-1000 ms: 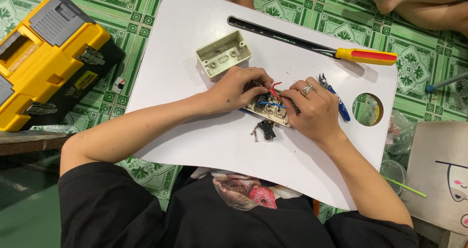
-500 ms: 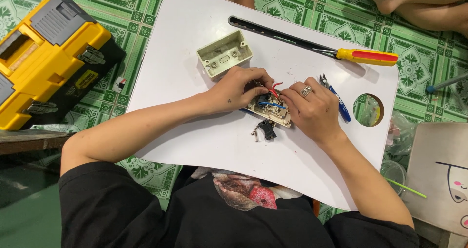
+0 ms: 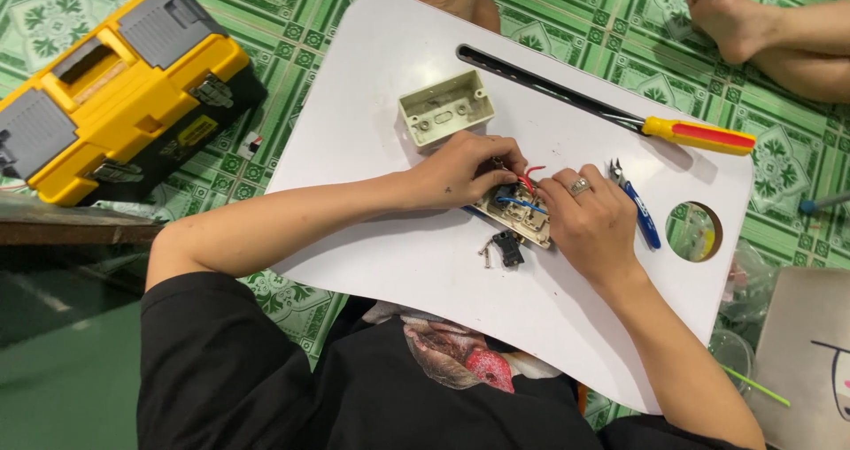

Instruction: The person sits on the floor and works on an open electrical junction box placed on a white lap desk. They use a screwdriver to tighten terminal screws and connect red and blue wires to the internal components. The person also uses pliers to strip or adjust wire ends and handles small black plastic parts before placing them into the box.

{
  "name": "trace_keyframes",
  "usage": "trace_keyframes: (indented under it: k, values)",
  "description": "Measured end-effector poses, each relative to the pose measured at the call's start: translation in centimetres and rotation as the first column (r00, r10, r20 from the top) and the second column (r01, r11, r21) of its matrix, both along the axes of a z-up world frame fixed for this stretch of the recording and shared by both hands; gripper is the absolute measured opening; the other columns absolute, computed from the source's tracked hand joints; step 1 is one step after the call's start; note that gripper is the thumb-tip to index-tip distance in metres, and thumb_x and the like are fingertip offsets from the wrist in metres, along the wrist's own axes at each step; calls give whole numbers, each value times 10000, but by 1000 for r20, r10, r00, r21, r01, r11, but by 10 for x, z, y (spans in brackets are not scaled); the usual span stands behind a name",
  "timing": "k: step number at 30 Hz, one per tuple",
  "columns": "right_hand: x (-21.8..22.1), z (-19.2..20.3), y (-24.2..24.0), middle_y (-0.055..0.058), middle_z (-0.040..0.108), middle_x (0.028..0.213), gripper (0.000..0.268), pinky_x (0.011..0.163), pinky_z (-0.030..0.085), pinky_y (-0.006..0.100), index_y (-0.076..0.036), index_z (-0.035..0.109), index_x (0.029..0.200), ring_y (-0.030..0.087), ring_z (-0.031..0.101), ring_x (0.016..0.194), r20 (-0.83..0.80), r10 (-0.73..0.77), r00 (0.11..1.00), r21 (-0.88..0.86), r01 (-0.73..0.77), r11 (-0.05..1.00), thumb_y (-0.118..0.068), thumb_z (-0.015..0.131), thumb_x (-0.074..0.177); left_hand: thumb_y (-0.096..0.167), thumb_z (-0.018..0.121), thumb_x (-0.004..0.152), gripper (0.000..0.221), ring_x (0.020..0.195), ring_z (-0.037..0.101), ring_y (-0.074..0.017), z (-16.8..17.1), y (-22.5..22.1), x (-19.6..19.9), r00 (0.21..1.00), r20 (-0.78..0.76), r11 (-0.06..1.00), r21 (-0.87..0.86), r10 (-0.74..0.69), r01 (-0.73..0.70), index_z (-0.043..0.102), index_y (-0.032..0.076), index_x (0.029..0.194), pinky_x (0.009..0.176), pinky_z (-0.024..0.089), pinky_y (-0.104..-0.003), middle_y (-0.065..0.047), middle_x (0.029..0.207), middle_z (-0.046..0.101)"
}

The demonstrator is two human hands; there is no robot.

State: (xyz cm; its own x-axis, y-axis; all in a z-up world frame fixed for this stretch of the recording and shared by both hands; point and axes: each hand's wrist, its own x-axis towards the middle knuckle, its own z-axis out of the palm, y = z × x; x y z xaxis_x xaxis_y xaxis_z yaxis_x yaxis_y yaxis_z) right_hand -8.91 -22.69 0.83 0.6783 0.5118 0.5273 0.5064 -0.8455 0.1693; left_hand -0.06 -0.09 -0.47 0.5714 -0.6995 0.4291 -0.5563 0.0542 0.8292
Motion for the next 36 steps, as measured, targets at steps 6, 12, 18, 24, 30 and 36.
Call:
trace_keyframes:
  k: [6, 12, 18, 24, 30, 36]
  values:
    - [-2, -1, -1, -6, 595, 867, 105, 576, 495, 289, -113, 727, 983, 190, 596, 783, -101, 15, 995, 104, -5, 995, -215, 749, 999, 85, 656, 971, 40, 893, 741, -370, 2, 2, -2, 1000, -2, 1000, -13, -8, 8, 667, 64, 1003, 815, 583, -482, -175, 865, 733]
    - [-4, -2, -1, -31, 582, 812, 118, 547, 441, 251, -133, 743, 944, 165, 576, 721, -68, -6, 998, 84, 11, 996, -176, 715, 1050, 92, 658, 969, 30, 874, 745, -355, 3, 1, -2, 1000, -13, 1000, -5, -5, 5, 667, 75, 992, 809, 584, -465, -156, 854, 735]
    - [-5, -1, 2, -53, 578, 739, 125, 520, 427, 233, -143, 751, 909, 142, 571, 626, -7, -27, 1000, -17, 27, 999, -195, 765, 1022, 80, 654, 967, 20, 873, 744, -361, 6, 2, -3, 1000, -11, 1000, -21, -6, 6, 654, 66, 982, 806, 587, -472, -166, 849, 733]
    - [-3, -3, -1, -53, 573, 761, 127, 532, 419, 233, -155, 734, 915, 144, 572, 630, -6, -29, 1000, -53, 28, 998, -189, 736, 1038, 83, 655, 968, 26, 873, 739, -361, 3, 1, -2, 1000, -10, 1000, -29, -12, 12, 649, 66, 987, 811, 581, -473, -167, 851, 730]
    - [-6, 1, 1, -56, 591, 832, 38, 540, 457, 240, -175, 725, 978, 145, 599, 663, -47, -45, 998, 32, 46, 998, -173, 762, 984, 91, 664, 961, 29, 874, 742, -346, -1, 1, 0, 1000, -5, 999, -35, -18, 18, 651, 77, 984, 812, 583, -464, -149, 852, 734]
    - [-10, 1, -4, -66, 610, 837, 95, 533, 461, 239, -190, 744, 949, 150, 590, 583, -84, -77, 993, 46, 81, 996, -208, 725, 1040, 99, 660, 969, 24, 875, 739, -352, -3, 0, 1, 1000, 2, 999, -42, -12, 12, 649, 87, 986, 816, 580, -461, -141, 864, 736]
